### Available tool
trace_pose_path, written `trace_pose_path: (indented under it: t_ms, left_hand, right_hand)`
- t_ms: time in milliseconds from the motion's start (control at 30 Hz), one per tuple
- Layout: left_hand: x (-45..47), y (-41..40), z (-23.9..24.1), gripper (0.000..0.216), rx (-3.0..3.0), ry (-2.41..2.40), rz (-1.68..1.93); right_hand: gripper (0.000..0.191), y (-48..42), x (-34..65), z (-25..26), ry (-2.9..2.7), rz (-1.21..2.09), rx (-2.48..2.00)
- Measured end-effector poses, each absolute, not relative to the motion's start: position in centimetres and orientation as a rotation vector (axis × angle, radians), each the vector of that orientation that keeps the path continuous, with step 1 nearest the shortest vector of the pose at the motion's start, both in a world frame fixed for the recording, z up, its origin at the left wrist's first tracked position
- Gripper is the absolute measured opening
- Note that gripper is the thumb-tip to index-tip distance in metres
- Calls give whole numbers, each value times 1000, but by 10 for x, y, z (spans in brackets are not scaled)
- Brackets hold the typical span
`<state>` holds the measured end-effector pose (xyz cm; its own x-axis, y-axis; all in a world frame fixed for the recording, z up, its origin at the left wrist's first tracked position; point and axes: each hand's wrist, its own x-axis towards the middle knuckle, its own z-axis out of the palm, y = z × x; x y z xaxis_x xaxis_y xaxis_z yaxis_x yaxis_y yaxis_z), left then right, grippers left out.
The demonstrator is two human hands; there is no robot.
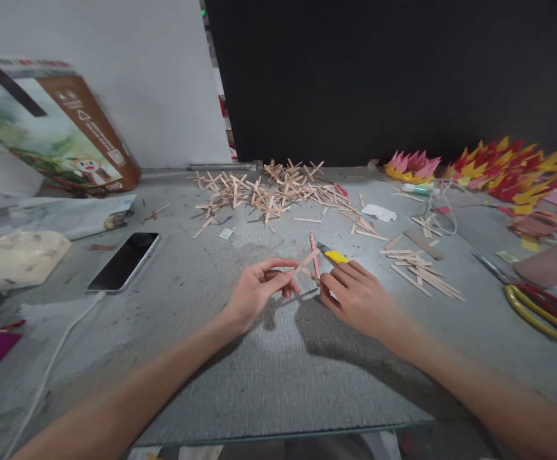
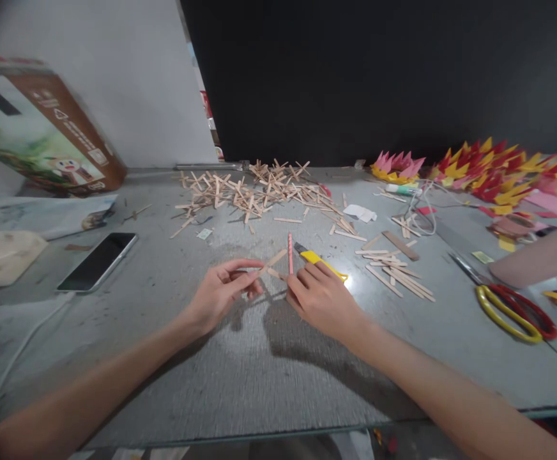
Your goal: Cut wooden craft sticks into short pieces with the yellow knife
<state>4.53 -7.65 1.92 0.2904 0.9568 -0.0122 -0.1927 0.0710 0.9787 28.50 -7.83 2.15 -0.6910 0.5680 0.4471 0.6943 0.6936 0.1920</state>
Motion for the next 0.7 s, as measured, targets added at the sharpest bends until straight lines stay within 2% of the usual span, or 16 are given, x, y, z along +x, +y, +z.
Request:
trace_pose_path:
  t_ms: [367,700]
  left_hand:
    - [46,-79,21,26,1157,842,1057]
    - [50,-85,28,33,1187,869,1019]
  right_hand:
    - [20,-79,285,21,-2503,-374,-1013]
    - [22,-78,286,19,-2473,-308,-947]
